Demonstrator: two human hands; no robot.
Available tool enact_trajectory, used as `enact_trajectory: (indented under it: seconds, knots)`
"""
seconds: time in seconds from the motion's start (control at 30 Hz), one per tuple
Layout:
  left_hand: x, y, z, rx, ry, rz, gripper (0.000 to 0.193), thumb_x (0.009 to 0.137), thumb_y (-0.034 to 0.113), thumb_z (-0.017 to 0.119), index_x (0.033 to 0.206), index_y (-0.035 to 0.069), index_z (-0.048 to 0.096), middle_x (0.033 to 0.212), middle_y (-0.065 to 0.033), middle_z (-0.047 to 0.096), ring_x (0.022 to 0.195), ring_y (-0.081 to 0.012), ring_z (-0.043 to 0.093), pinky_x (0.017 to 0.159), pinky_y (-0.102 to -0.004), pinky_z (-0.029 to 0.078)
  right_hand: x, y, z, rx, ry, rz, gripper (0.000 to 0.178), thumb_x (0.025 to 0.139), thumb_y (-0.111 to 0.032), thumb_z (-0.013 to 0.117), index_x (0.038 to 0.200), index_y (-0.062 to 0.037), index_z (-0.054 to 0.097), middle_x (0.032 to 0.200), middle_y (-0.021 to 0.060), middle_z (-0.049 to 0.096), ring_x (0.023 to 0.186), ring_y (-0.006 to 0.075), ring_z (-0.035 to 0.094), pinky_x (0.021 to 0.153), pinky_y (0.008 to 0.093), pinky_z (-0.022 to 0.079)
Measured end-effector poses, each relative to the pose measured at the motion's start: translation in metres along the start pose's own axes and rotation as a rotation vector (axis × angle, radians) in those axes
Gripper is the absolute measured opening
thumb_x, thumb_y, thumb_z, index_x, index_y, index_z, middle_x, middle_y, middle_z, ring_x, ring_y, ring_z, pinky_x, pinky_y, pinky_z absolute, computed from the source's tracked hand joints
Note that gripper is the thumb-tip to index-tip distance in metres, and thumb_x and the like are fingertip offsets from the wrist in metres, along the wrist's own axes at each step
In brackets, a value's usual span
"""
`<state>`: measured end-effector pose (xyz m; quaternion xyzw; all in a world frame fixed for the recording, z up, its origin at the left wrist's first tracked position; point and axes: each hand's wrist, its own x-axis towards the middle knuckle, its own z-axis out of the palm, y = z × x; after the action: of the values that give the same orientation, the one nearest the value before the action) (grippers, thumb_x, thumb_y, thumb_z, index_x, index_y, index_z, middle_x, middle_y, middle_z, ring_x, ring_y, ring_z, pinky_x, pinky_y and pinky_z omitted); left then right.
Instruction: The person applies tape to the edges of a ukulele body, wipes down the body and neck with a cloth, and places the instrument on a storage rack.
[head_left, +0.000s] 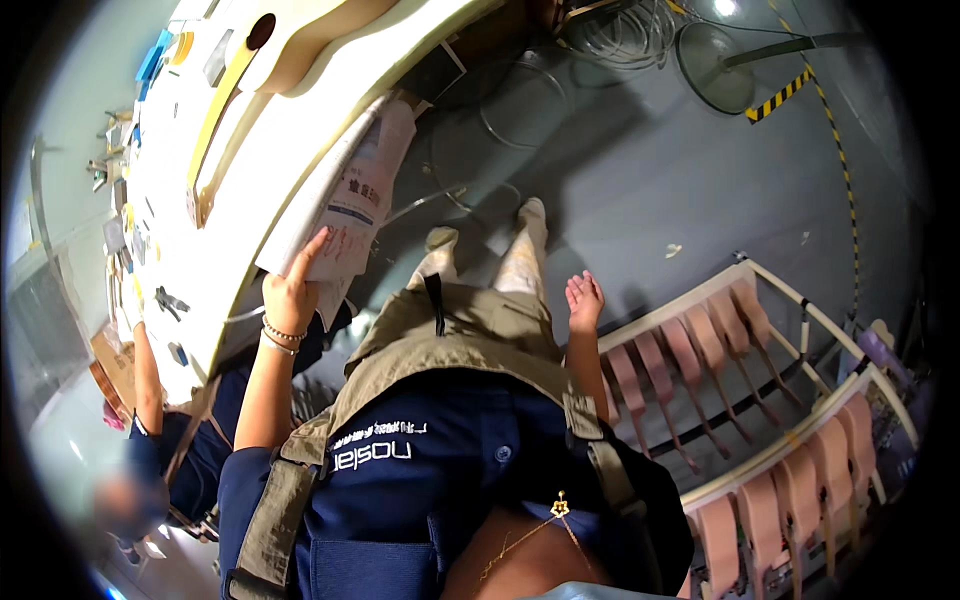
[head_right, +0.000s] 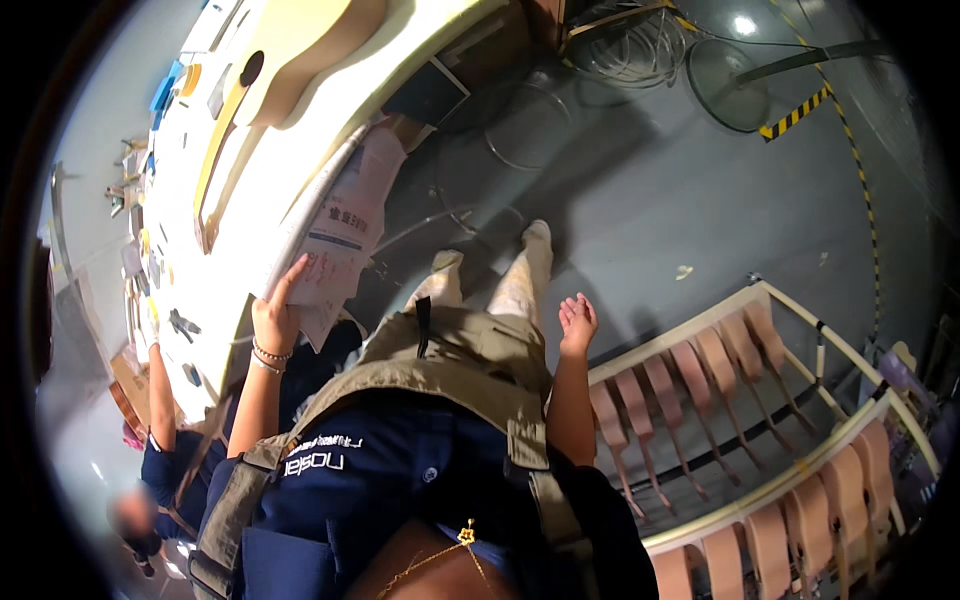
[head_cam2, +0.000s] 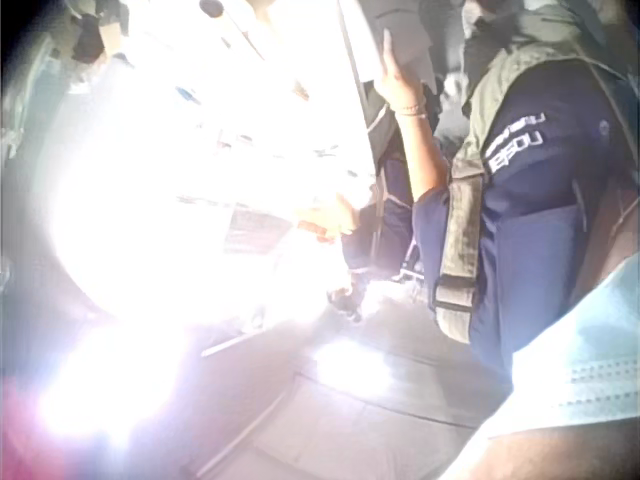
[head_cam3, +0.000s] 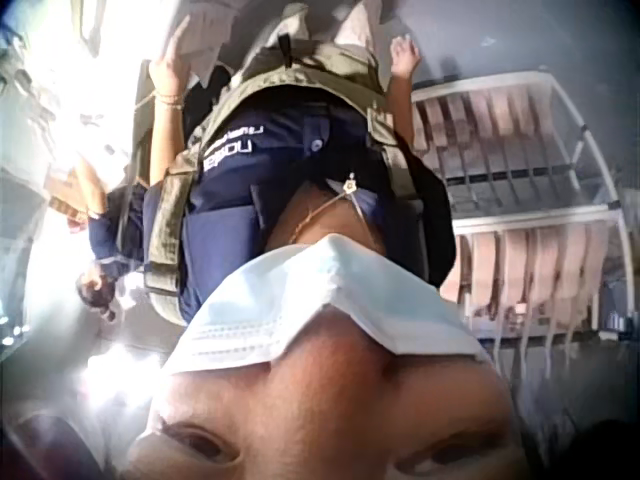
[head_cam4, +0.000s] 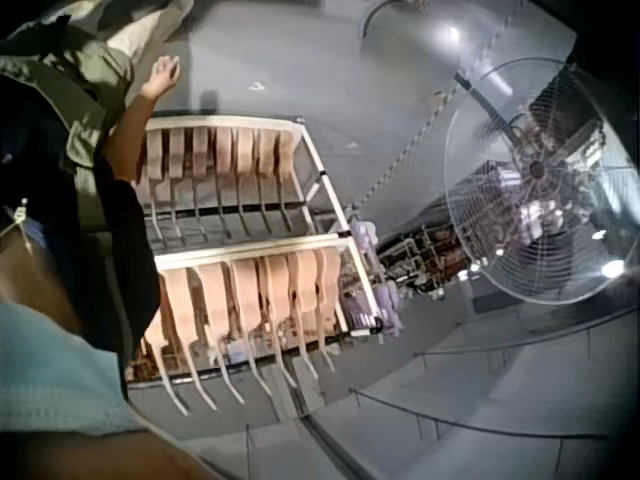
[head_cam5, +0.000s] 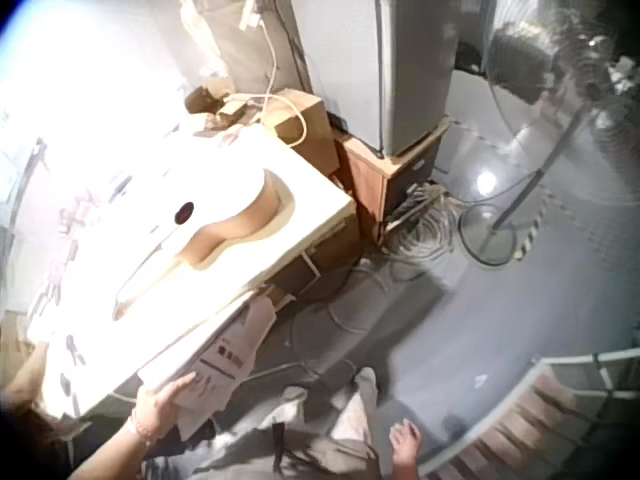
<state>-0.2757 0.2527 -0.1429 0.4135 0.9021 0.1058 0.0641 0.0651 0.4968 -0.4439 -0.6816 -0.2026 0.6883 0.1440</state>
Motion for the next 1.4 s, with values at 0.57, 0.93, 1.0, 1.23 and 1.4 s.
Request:
enact_trajectory:
  seconds: [0.57,0.93,1.0,1.23,1.4]
  knots:
    - [-0.072,0.088,-0.087,-0.024,0.653,-0.085,0.025,0.079,-0.001,0.06,0.102,-0.011,0.061,0.094,-0.0237,0.065,0.087,-0.0288,0.066,0.079,-0.0354,0.052,0.084,-0.161,0.033,-0.665,-0.177,-0.199,0.032,0.089,-0.03,0.056,0.115,-0.0107,0.055,0.097,0.0067,0.063,0.081,0.0154,0.062,0.066,0.0275,0.048]
    - [-0.076,0.002,-0.18,0.021,1.37,-0.315,0.033,0.086,0.003,0.044,0.11,-0.016,0.053,0.111,-0.0223,0.059,0.094,-0.0263,0.062,0.085,-0.0356,0.05,0.041,-0.125,0.102,-0.821,-0.561,-0.298,0.026,0.09,-0.026,0.056,0.11,-0.0107,0.058,0.09,0.0043,0.065,0.073,0.0118,0.062,0.057,0.0236,0.048]
    - [-0.068,-0.03,-0.203,-0.126,1.474,-0.275,0.032,0.086,-0.002,0.04,0.111,-0.016,0.053,0.112,-0.0216,0.059,0.093,-0.0251,0.062,0.082,-0.034,0.052,0.034,-0.115,0.11,-0.837,-0.529,-0.266,0.027,0.09,-0.027,0.055,0.112,-0.0106,0.058,0.091,0.0048,0.065,0.074,0.0126,0.062,0.06,0.0242,0.048]
    - [-0.002,-0.171,-0.252,0.682,1.273,-0.212,0.052,0.069,-0.01,0.044,0.112,0.01,0.063,0.108,-0.0068,0.065,0.089,-0.016,0.066,0.068,-0.025,0.053,0.032,-0.119,0.184,-0.722,-0.367,-0.345,0.025,0.091,-0.025,0.054,0.112,-0.0101,0.057,0.088,0.0059,0.064,0.071,0.0144,0.063,0.055,0.0226,0.047]
    - [0.075,-0.316,-0.272,0.86,1.047,-0.027,0.042,0.074,0.003,0.065,0.112,0.02,0.064,0.1,-0.0044,0.067,0.083,-0.02,0.067,0.073,-0.0305,0.054,-0.009,-0.134,0.26,-0.533,-0.291,-0.464,0.027,0.092,-0.024,0.053,0.113,-0.008,0.056,0.086,0.0045,0.063,0.069,0.0128,0.061,0.054,0.0213,0.047]
